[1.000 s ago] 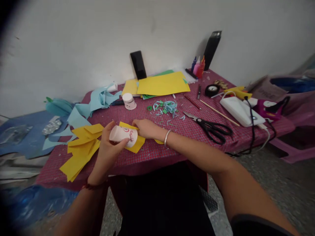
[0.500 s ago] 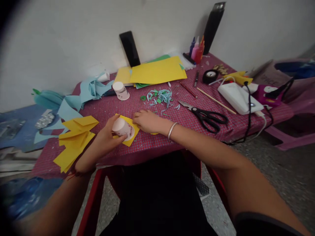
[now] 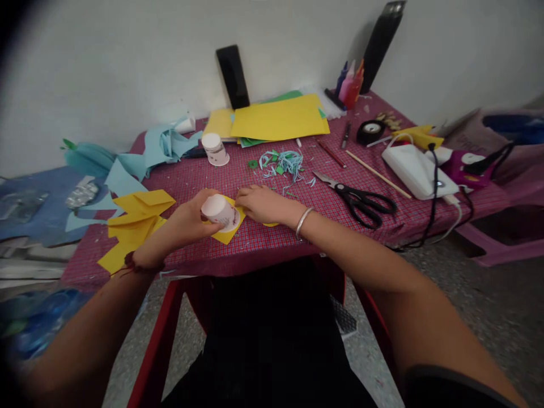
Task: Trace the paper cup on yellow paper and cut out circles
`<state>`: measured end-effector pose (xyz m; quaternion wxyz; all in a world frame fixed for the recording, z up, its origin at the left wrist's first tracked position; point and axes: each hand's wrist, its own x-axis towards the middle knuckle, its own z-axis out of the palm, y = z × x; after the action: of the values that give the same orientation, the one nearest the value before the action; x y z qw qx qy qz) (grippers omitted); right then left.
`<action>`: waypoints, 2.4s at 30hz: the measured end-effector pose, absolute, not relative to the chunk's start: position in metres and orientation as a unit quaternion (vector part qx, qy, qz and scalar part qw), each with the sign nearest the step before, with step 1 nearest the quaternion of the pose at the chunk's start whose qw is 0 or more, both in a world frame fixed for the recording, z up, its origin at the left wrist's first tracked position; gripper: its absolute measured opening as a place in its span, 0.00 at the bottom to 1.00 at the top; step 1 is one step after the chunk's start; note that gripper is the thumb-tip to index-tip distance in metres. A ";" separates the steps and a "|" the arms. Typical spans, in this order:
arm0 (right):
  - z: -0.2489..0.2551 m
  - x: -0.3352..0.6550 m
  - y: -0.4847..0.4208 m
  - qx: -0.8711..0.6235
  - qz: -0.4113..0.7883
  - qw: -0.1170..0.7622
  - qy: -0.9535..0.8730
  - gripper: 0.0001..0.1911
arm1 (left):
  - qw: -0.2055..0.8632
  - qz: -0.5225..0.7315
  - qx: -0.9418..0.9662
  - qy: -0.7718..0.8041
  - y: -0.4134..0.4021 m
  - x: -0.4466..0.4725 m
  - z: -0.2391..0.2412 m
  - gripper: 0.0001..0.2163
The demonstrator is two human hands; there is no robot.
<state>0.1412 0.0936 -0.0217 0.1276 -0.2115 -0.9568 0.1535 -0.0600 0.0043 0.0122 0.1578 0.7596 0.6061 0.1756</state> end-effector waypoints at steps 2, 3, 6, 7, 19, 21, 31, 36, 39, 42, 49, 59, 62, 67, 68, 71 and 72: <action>-0.011 0.142 0.088 -0.216 0.176 0.192 -0.941 0.17 | 0.147 0.184 0.762 0.603 0.002 -0.059 0.012 0.25; -0.004 0.141 0.084 -0.208 0.189 0.230 -0.932 0.18 | 0.147 0.188 0.764 0.600 0.001 -0.058 0.011 0.25; 0.011 0.133 0.070 -0.162 0.227 0.276 -0.920 0.23 | 0.156 0.212 0.762 0.592 0.000 -0.055 0.007 0.25; 0.013 0.129 0.066 -0.158 0.233 0.271 -0.920 0.25 | 0.158 0.221 0.757 0.594 0.000 -0.054 0.005 0.25; 0.008 0.120 0.062 -0.176 0.221 0.209 -0.936 0.24 | 0.092 0.275 0.741 0.605 -0.046 -0.098 -0.028 0.17; 0.008 0.120 0.062 -0.179 0.225 0.207 -0.935 0.24 | 0.037 0.243 0.753 0.610 -0.064 -0.090 -0.032 0.13; 0.009 0.117 0.058 -0.203 0.222 0.191 -0.934 0.26 | 0.004 0.190 0.801 0.568 -0.085 -0.062 -0.048 0.17; 0.007 0.117 0.058 -0.213 0.213 0.191 -0.934 0.28 | 0.012 0.220 0.804 0.552 -0.083 -0.068 -0.050 0.14; 0.006 0.117 0.057 -0.210 0.216 0.199 -0.933 0.27 | 0.010 0.288 0.777 0.559 -0.074 -0.073 -0.038 0.09; 0.007 0.117 0.056 -0.204 0.219 0.209 -0.931 0.24 | -0.001 0.373 0.733 0.568 -0.055 -0.072 -0.015 0.10; 0.002 0.116 0.055 -0.240 0.221 0.219 -0.919 0.21 | 0.015 0.374 0.747 0.549 -0.020 -0.046 0.013 0.12; 0.001 0.115 0.059 -0.215 0.248 0.249 -0.911 0.26 | -0.040 0.322 0.785 0.527 -0.022 -0.048 0.003 0.05; -0.002 0.114 0.060 -0.203 0.242 0.253 -0.914 0.26 | -0.044 0.321 0.789 0.522 -0.022 -0.048 0.003 0.05; 0.002 0.123 0.070 -0.169 0.259 0.249 -0.918 0.30 | -0.040 0.299 0.796 0.525 -0.022 -0.048 0.006 0.07; 0.005 0.129 0.075 -0.164 0.267 0.257 -0.914 0.31 | -0.037 0.291 0.801 0.522 -0.022 -0.049 0.008 0.08; 0.018 0.151 0.083 -0.207 0.281 0.304 -0.887 0.30 | -0.018 0.263 0.819 0.510 -0.022 -0.051 0.016 0.11; 0.024 0.161 0.081 -0.233 0.280 0.326 -0.872 0.27 | -0.009 0.256 0.822 0.509 -0.021 -0.051 0.019 0.12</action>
<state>0.1605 0.0809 0.0240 0.3261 -0.2326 -0.8725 0.2798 -0.0514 -0.0215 0.0188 -0.0093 0.8219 0.5090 0.2557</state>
